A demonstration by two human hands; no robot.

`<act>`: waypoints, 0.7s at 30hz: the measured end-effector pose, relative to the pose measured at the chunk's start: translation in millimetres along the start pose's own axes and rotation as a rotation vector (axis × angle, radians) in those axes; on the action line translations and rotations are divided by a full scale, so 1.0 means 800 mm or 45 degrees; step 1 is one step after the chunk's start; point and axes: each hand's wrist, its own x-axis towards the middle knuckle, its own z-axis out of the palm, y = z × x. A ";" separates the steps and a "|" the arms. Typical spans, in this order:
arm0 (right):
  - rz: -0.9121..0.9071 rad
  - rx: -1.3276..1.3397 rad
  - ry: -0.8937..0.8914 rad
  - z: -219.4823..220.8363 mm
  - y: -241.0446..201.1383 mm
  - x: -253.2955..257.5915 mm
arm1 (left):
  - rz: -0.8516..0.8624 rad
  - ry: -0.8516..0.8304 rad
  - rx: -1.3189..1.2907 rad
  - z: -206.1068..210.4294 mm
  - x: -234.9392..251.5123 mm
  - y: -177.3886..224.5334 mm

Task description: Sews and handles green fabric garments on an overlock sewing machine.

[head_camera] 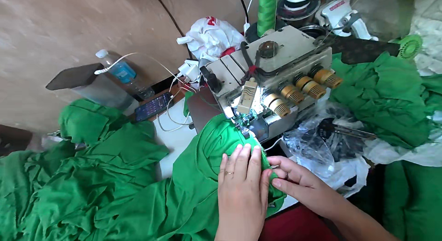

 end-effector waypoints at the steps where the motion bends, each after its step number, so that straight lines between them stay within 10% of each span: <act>1: 0.003 0.000 -0.003 0.000 0.000 0.000 | 0.001 0.005 0.005 0.001 -0.001 0.000; 21: -0.012 0.058 0.026 0.003 -0.001 0.011 | -0.002 -0.008 -0.001 0.002 0.009 -0.006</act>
